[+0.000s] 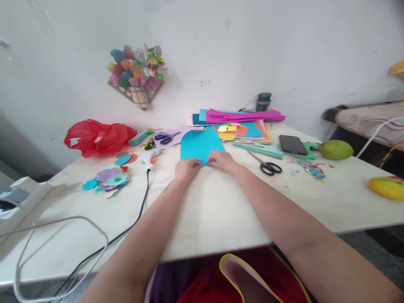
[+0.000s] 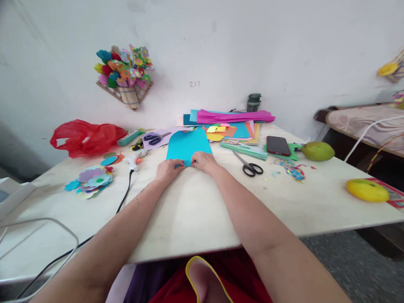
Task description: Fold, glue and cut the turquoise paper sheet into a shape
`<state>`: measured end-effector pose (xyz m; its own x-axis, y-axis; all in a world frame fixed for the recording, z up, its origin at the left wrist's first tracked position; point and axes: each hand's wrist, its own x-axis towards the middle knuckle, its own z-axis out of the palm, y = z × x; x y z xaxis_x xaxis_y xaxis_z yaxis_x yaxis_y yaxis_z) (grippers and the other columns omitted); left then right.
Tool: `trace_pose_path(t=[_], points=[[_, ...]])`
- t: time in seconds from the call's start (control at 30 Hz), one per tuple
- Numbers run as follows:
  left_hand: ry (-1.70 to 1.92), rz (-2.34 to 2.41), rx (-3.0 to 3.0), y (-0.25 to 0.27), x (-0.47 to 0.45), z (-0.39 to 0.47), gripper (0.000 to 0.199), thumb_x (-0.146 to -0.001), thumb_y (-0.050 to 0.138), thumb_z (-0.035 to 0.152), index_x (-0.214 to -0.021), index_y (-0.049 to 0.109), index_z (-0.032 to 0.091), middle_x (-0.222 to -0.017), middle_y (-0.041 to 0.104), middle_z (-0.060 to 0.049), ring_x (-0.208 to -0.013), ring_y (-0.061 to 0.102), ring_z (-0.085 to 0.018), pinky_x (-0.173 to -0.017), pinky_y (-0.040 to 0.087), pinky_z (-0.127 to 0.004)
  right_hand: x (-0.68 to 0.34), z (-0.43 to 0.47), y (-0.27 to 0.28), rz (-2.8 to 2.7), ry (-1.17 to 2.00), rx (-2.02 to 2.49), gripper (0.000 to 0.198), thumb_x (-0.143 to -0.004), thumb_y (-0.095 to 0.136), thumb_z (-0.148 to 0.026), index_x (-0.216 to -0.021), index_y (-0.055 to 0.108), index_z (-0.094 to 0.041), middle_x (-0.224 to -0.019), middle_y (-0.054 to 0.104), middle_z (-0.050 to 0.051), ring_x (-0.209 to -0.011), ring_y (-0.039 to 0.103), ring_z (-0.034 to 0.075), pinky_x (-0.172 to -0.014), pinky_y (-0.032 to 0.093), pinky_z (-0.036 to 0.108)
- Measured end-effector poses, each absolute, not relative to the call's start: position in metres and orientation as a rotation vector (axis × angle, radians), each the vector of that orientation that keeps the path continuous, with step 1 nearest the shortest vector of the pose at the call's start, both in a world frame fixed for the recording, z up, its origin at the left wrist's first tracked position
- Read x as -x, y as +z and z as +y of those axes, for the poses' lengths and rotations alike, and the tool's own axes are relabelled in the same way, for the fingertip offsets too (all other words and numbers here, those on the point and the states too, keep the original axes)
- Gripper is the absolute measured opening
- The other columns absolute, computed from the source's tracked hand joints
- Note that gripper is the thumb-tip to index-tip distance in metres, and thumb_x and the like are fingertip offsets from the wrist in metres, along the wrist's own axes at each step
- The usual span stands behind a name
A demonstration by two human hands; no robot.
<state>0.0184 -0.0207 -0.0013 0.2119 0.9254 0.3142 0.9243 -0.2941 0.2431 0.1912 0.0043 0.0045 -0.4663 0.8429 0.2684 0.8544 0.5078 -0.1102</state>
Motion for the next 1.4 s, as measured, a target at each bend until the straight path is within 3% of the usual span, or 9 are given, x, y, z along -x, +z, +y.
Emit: trace_pose_path(t=[0.37,0.73,1.07,1.4], points=[[0.792,1.688,-2.296,-0.005,-0.013,-0.008,0.014,-0.072,0.058,0.033,-0.08,0.067,0.026,-0.108,0.063,0.004,-0.095,0.058,-0.016,-0.084,0.043,-0.025,-0.193,0.011,0.0,-2.4,0.098,1.436,0.014,-0.078,0.054,-0.029,-0.08,0.065,-0.02,-0.095,0.061,0.001,-0.086,0.055,0.012,-0.068,0.037,0.018],[0.861,1.559,-2.235,-0.01,-0.008,0.006,0.013,-0.068,0.061,0.03,-0.074,0.068,0.02,-0.118,0.057,-0.004,-0.11,0.051,-0.017,-0.092,0.038,-0.024,-0.194,0.018,-0.006,-2.404,0.106,1.39,0.015,-0.079,0.054,-0.028,-0.076,0.063,-0.016,-0.094,0.058,0.004,-0.084,0.054,0.012,-0.071,0.038,0.019],[0.781,1.564,-2.287,-0.002,-0.01,0.003,0.012,-0.07,0.059,0.029,-0.069,0.066,0.018,-0.119,0.056,-0.006,-0.12,0.04,-0.02,-0.097,0.032,-0.029,-0.188,0.011,0.005,-2.411,0.078,1.571,0.02,-0.08,0.051,-0.035,-0.075,0.063,-0.019,-0.1,0.058,0.005,-0.089,0.055,0.016,-0.073,0.04,0.022],[0.773,1.611,-2.257,-0.002,-0.01,0.003,0.015,-0.071,0.058,0.03,-0.071,0.066,0.018,-0.12,0.055,-0.006,-0.12,0.04,-0.019,-0.099,0.03,-0.029,-0.184,0.008,0.008,-2.418,0.043,1.638,0.021,-0.081,0.049,-0.035,-0.08,0.062,-0.019,-0.105,0.056,0.007,-0.095,0.053,0.019,-0.076,0.04,0.026]])
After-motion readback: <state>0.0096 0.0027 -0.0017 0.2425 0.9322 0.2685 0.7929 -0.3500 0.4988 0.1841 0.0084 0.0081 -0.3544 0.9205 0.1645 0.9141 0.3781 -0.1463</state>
